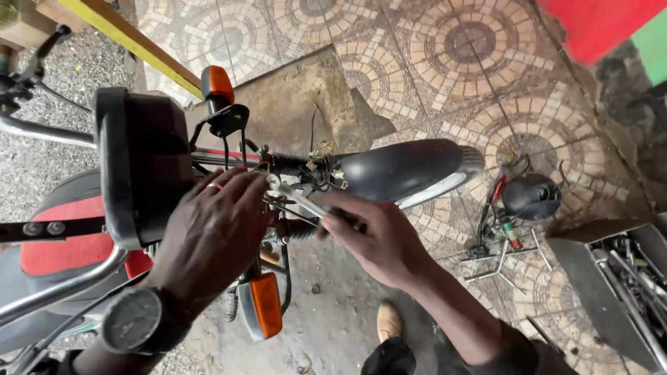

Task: Disassembling the front headlight and instrument cluster of a motorcycle using various wrenches.

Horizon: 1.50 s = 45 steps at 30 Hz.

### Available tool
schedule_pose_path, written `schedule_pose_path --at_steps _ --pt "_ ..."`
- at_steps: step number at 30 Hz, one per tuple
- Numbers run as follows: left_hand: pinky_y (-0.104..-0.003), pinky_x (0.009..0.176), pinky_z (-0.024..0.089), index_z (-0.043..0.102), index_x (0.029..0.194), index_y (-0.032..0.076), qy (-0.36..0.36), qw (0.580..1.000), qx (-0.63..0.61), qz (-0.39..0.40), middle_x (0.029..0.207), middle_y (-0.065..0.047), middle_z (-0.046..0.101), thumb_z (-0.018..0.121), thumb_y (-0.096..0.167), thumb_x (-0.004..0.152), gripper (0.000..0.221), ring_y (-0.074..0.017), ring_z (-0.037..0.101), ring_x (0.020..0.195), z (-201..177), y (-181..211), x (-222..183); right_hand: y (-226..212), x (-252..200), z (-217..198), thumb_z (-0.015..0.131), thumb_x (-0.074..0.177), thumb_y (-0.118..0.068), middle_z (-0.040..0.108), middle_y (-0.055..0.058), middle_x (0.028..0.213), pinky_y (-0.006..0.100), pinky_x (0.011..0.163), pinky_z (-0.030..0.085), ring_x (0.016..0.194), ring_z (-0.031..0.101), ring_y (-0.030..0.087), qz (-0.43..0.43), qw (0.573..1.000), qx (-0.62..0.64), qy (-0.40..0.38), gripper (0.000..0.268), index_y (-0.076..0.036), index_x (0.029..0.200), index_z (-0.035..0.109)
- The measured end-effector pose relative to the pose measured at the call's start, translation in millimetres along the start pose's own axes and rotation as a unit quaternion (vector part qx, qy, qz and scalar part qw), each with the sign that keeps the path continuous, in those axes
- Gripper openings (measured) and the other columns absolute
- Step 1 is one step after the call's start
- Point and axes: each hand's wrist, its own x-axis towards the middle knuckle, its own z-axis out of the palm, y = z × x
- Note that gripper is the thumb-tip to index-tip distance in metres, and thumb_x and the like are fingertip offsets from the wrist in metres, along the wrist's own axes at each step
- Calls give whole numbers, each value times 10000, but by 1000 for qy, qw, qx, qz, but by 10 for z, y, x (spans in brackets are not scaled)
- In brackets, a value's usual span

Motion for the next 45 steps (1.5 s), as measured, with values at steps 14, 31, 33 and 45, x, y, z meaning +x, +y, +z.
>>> schedule_pose_path --at_steps 14,31,33,45 --pt "-469 818 473 634 1085 43 149 946 -10 -287 995 -156 625 598 265 924 277 -380 614 879 1000 275 -347 18 932 -22 541 952 -262 502 -40 449 257 404 338 345 319 71 -58 975 2 -214 370 -253 1256 751" --pt "-513 625 511 575 1025 60 229 852 -33 -470 519 -24 682 656 293 913 271 -375 652 495 1011 297 76 204 1893 173 645 930 -122 801 25 758 173 395 363 467 478 14 -32 911 104 -398 322 -93 1212 798" --pt "-486 626 525 581 946 121 227 841 -29 -491 542 -22 687 663 323 903 222 -332 685 534 1005 292 77 285 1927 201 663 920 -124 785 36 721 166 470 466 544 609 36 -26 916 100 -387 314 -88 1189 821" --pt "-573 625 510 697 1038 21 200 882 135 -404 699 -199 703 687 414 878 424 -485 660 631 1328 129 106 776 2516 477 626 947 -104 592 87 655 237 478 464 579 586 136 -195 873 128 -427 172 23 980 736"
